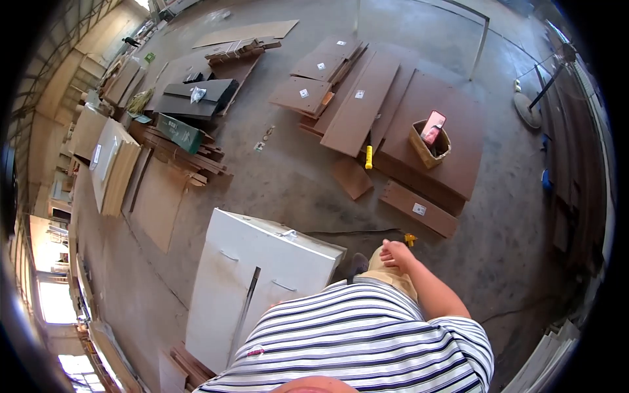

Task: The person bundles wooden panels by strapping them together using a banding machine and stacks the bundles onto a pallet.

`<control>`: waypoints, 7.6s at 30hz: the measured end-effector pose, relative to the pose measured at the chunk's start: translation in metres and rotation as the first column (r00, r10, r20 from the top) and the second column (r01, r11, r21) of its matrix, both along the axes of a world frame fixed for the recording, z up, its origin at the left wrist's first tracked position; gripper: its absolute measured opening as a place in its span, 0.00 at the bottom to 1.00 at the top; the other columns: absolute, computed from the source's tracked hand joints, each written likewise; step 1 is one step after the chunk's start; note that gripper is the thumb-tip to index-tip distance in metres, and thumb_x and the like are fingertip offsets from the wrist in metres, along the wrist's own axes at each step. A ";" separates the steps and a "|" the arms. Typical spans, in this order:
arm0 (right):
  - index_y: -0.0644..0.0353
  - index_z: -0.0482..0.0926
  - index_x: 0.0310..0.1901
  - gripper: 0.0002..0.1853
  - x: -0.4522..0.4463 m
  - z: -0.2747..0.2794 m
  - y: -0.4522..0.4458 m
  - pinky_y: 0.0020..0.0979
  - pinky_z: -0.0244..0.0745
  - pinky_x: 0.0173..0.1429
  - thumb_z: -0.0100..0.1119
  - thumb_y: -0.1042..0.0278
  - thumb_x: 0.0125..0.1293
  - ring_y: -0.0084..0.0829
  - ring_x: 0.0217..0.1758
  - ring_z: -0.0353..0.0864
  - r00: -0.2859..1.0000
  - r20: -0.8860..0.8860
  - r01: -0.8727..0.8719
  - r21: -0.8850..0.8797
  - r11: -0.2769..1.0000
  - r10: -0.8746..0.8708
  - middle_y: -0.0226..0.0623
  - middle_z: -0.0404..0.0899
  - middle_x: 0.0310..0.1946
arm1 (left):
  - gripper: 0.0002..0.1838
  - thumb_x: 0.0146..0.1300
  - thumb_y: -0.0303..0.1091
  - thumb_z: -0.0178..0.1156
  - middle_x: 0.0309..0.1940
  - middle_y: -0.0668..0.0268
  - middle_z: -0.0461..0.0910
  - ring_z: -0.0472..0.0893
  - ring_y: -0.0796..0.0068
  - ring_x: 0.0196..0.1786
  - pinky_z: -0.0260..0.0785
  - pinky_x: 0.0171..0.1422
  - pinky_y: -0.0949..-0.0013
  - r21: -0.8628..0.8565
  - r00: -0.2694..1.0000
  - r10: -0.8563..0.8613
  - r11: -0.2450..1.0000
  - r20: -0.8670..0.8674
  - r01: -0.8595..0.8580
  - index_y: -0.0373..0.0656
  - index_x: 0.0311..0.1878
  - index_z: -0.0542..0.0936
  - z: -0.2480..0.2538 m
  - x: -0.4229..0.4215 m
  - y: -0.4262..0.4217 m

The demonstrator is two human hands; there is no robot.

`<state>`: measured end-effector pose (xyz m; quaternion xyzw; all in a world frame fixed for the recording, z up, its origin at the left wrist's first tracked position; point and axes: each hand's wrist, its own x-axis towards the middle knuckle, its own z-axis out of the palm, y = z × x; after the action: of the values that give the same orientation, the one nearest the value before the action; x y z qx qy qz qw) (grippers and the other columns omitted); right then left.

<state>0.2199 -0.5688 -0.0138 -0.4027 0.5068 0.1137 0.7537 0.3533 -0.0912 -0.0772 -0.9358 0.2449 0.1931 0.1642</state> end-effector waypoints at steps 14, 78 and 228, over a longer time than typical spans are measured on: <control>0.64 0.72 0.40 0.25 0.108 -0.032 -0.080 0.31 0.77 0.37 0.48 0.44 0.65 0.31 0.32 0.78 0.999 -0.025 -0.021 0.018 1.000 0.021 0.41 0.77 0.34 | 0.27 0.56 0.41 0.58 0.54 0.47 0.70 0.65 0.51 0.61 0.56 0.66 0.53 -0.241 0.838 0.503 0.804 -0.213 -0.544 0.37 0.57 0.69 0.117 0.040 -0.057; 0.66 0.70 0.51 0.22 0.209 0.112 -0.130 0.31 0.71 0.55 0.59 0.78 0.52 0.29 0.48 0.77 0.837 0.499 0.095 0.272 0.958 -0.224 0.38 0.76 0.45 | 0.37 0.58 0.56 0.56 0.65 0.53 0.60 0.60 0.59 0.68 0.51 0.70 0.55 0.113 0.105 -0.431 -0.451 -0.896 -0.885 0.43 0.64 0.61 0.138 0.137 -0.388; 0.64 0.78 0.36 0.11 0.177 0.079 0.053 0.30 0.71 0.38 0.54 0.64 0.59 0.30 0.29 0.76 0.306 0.138 -0.739 -0.590 0.326 0.942 0.40 0.78 0.26 | 0.54 0.54 0.56 0.63 0.70 0.51 0.50 0.54 0.55 0.71 0.49 0.68 0.49 -0.301 -0.097 0.696 -0.426 -0.711 -0.853 0.38 0.71 0.41 0.138 -0.006 0.062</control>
<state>0.3969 -0.5155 0.0649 -0.7756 0.0234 0.2909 0.5598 0.3476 -0.0290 0.0611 -0.7236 -0.4624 0.2086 -0.4680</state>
